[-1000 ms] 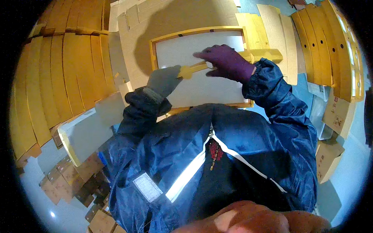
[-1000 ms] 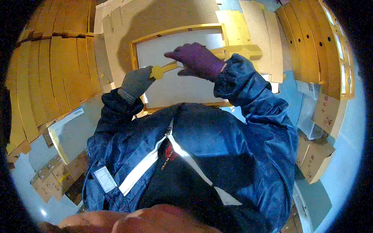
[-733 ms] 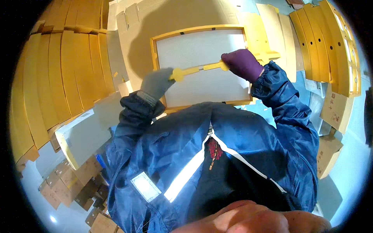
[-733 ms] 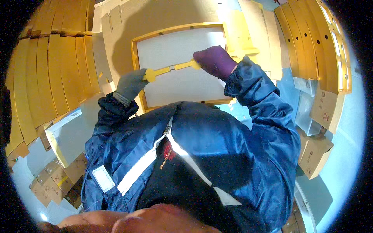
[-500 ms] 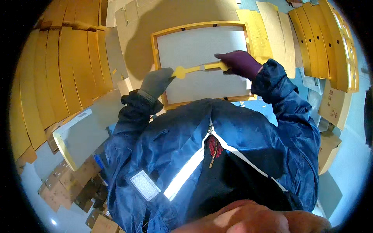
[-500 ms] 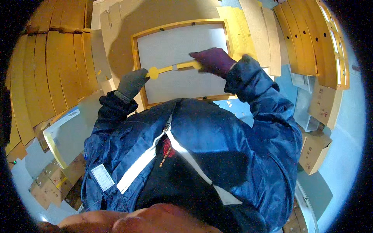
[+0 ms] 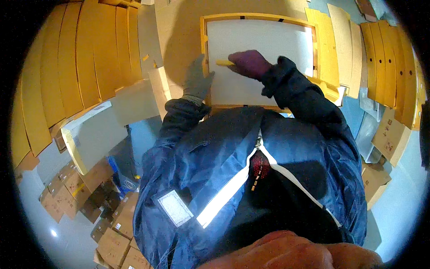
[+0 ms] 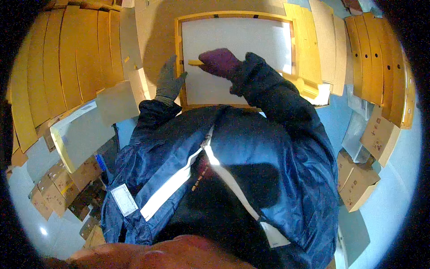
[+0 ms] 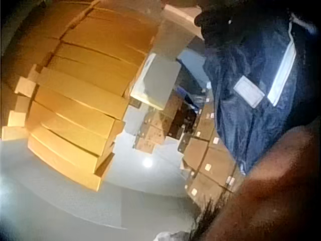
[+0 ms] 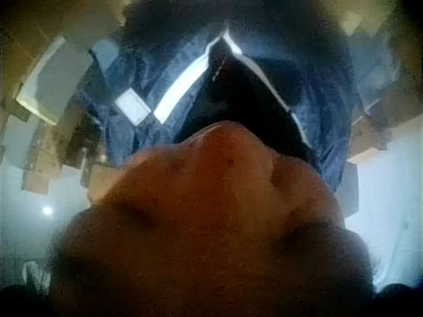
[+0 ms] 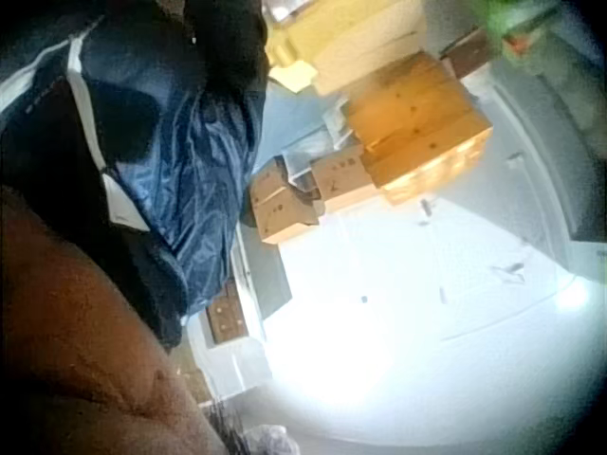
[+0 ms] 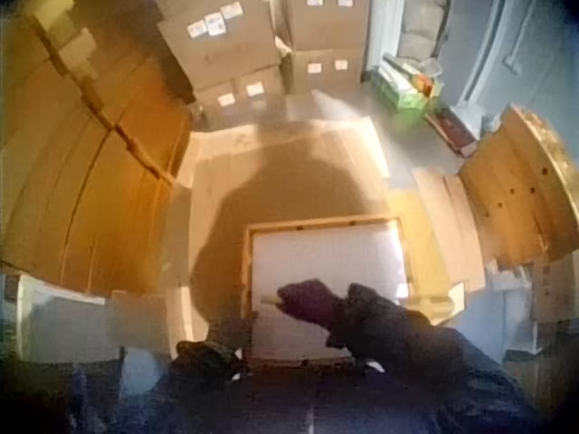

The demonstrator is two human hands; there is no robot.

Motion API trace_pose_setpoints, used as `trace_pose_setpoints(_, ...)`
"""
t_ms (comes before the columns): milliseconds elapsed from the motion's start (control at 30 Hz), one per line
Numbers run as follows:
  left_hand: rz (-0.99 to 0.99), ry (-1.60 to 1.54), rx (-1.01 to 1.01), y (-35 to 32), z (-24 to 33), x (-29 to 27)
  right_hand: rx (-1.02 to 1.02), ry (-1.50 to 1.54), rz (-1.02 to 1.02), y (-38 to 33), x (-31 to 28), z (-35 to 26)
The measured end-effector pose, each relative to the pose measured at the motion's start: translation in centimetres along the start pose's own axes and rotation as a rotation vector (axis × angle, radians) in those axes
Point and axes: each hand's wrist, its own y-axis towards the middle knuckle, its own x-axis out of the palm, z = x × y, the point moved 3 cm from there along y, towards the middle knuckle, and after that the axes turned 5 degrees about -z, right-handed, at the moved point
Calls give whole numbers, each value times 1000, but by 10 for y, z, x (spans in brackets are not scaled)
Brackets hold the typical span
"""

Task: The person assembles a cardboard frame by inserting yellow plastic dividers into a white board and then placing a brown cardboard sheet on top. They repeat this process with another frame, handling the components by hand.

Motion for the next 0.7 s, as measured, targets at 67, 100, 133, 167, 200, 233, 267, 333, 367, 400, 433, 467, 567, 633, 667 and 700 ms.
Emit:
trace_pose_setpoints(67,-5,-133,-242,0,4,10,-15,-60,-33,7,5,16)
trace_pose_setpoints(100,3,-113,-218,2,3,20,-19,-52,-42,13,7,22)
trace_pose_setpoints(133,14,-105,-213,-4,13,38,-13,-57,-95,6,8,28)
trace_pose_setpoints(167,25,-98,-208,-11,26,54,-6,-64,-148,-2,9,33)
trace_pose_setpoints(200,-20,-83,-322,-4,42,48,21,-68,-179,0,13,38)
trace_pose_setpoints(233,-25,-64,-342,-2,49,47,11,-68,-175,0,8,34)
trace_pose_setpoints(267,-31,-45,-363,1,53,47,0,-68,-171,0,3,30)
trace_pose_setpoints(333,30,66,-307,2,49,55,21,-87,-178,1,3,31)
trace_pose_setpoints(367,51,73,-265,3,41,64,-14,-82,-136,1,4,34)
trace_pose_setpoints(400,73,77,-223,5,39,68,-50,-79,-97,-2,3,37)
trace_pose_setpoints(433,94,82,-182,6,36,71,-85,-75,-58,-3,2,39)
trace_pose_setpoints(467,73,69,-216,5,32,74,-70,-84,-76,-1,5,41)
trace_pose_setpoints(567,50,29,-223,4,42,69,-25,-84,-114,-2,12,38)
trace_pose_setpoints(633,114,4,-110,2,40,70,-18,-58,-114,-5,12,31)
trace_pose_setpoints(667,83,-3,-137,2,38,73,-28,-78,-97,-7,12,28)
trace_pose_setpoints(700,50,-6,-163,3,39,71,-39,-95,-77,-9,11,22)
